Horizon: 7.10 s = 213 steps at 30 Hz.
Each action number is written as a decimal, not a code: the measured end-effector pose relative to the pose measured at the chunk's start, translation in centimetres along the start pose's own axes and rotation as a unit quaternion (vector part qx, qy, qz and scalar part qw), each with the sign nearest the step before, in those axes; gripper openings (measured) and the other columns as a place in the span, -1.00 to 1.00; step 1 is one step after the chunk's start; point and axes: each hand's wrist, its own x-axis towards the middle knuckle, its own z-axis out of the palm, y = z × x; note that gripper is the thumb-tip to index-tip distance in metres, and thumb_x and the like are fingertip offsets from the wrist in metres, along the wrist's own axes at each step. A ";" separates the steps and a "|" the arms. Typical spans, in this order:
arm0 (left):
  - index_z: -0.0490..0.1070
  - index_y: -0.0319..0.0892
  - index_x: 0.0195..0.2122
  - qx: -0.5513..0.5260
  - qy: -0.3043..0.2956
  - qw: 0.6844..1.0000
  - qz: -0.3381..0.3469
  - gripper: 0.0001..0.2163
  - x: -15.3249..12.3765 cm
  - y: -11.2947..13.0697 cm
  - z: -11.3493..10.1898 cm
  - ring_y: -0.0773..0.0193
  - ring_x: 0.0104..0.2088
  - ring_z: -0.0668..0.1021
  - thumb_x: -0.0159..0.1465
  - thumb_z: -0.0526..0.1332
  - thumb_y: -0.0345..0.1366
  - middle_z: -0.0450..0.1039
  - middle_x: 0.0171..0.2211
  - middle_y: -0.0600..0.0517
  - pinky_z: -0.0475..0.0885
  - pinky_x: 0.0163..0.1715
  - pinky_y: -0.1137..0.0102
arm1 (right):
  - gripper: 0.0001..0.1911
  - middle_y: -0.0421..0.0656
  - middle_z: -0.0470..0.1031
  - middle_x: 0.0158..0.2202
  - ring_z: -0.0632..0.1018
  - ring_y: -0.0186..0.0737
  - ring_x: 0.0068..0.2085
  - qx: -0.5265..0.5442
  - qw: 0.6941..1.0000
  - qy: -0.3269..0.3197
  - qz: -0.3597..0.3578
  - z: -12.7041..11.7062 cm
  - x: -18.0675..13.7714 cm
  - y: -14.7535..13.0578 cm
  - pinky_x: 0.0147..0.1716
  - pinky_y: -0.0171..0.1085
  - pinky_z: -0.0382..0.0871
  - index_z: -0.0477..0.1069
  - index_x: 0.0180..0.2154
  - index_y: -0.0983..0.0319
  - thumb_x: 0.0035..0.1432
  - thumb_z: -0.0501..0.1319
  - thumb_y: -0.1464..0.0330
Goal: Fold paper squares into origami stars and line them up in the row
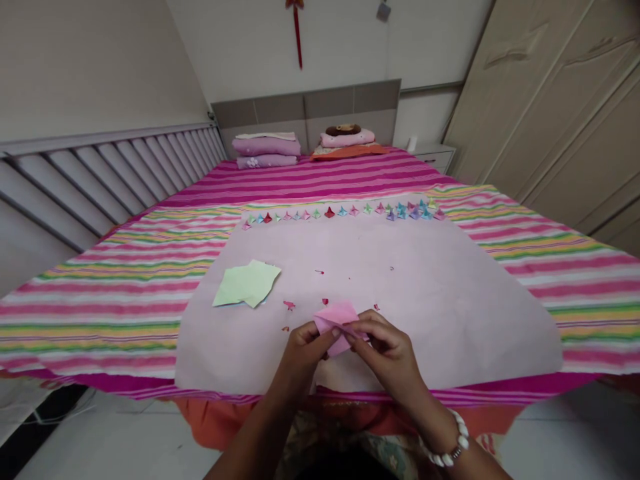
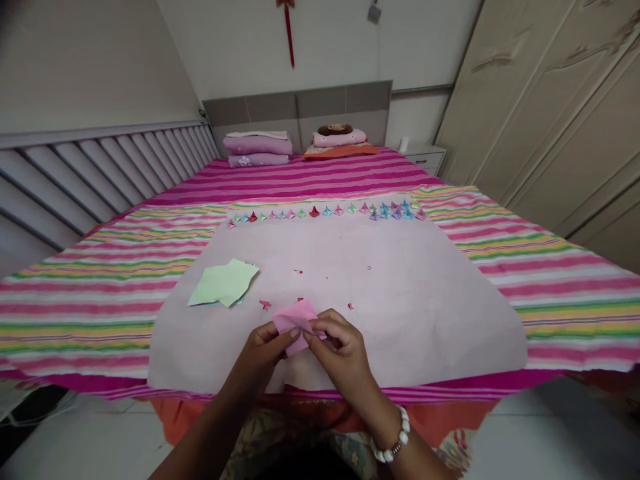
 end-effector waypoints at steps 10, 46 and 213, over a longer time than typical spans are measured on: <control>0.50 -0.21 -0.46 -0.071 -0.020 0.995 -0.062 -0.74 0.1 0.6 -0.2 0.34 -0.52 0.40 0.10 0.26 -0.08 0.43 -0.54 0.04 0.20 -0.53 0.48 | -0.69 -0.14 0.43 -0.32 0.49 -0.20 -0.28 -0.067 0.995 -0.032 -0.064 -0.5 -0.1 -0.1 -0.34 -0.23 0.39 0.55 -0.19 0.07 0.13 0.14 0.53; 0.51 -0.19 -0.29 -0.042 0.019 0.999 0.009 -0.71 0.3 0.7 0.3 0.34 -0.46 0.46 0.07 0.33 -0.09 0.49 -0.47 0.07 0.33 -0.43 0.47 | -0.60 -0.24 0.55 -0.52 0.54 -0.28 -0.50 0.171 0.958 0.075 0.216 0.0 0.4 1.2 -0.41 -0.24 0.46 0.53 -0.20 0.20 -0.18 0.46 0.34; 0.44 -0.24 -0.56 0.089 -0.012 0.996 0.022 -0.79 1.0 -0.5 -1.4 0.43 -0.60 0.35 0.08 0.30 -0.19 0.38 -0.65 0.11 0.25 -0.55 0.50 | -0.74 -0.29 0.32 -0.61 0.27 -0.38 -0.56 0.121 0.955 -0.045 0.266 0.3 1.0 0.1 -0.55 -0.37 0.10 0.41 -0.51 0.25 -0.07 0.34 0.20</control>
